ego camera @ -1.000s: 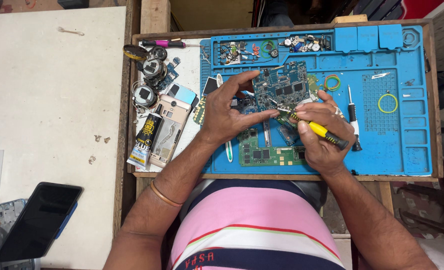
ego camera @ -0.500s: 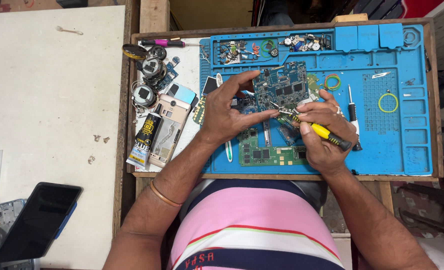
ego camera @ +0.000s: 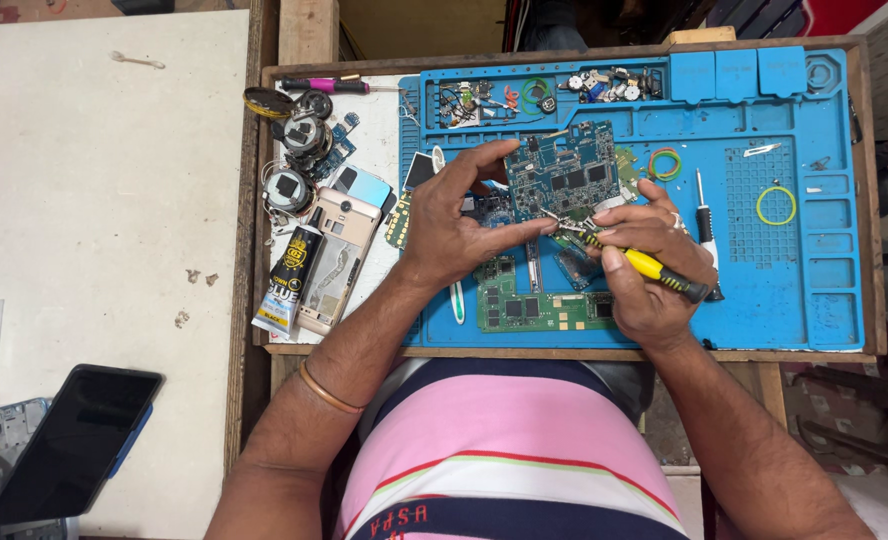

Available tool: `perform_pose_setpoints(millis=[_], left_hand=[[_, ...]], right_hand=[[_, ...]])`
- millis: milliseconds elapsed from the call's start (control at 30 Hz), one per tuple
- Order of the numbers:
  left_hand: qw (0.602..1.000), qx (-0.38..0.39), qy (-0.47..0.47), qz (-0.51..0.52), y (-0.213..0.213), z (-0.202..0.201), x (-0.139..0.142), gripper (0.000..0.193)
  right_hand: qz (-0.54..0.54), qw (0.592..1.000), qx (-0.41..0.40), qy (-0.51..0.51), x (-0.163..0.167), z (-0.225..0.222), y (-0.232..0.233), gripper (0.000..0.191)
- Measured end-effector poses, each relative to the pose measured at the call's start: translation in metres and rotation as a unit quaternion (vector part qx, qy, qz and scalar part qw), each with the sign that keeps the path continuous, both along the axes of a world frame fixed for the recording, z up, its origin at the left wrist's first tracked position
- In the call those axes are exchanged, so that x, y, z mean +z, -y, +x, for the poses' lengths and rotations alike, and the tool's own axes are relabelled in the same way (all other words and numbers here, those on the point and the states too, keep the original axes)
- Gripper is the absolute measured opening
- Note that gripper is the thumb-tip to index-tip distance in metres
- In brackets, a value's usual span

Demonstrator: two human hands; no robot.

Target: The person holds a blue circuit board over a blue silicone repair mat and uses a yellow-handled screwdriver to pry and unscrew components from the board, repositioning the board repeatedly while working on different edges. Other boards, a phone, and repair tools lie on the mat and bench around the work area.

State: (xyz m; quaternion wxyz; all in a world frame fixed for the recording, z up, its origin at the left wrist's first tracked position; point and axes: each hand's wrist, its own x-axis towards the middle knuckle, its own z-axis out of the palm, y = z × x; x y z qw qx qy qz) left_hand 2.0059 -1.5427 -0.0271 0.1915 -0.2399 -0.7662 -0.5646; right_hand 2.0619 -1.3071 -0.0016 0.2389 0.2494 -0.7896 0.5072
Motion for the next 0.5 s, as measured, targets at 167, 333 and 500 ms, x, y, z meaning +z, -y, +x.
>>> perform_pose_setpoints(millis=[167,333,500], left_hand=[[1.0,-0.011,0.009,0.0,0.011,0.017,0.003,0.083],[1.0,-0.016,0.012,-0.003,0.0,0.006,0.004,0.081],[1.0,-0.023,-0.007,0.001,0.019,0.027,0.001,0.08]], right_hand=[[0.007,1.0,-0.007,-0.001,0.001,0.017,0.013,0.006],[0.023,1.0,0.004,-0.005,0.008,0.005,0.006,0.01],[0.025,1.0,0.008,-0.005,0.005,0.029,0.023,0.009]])
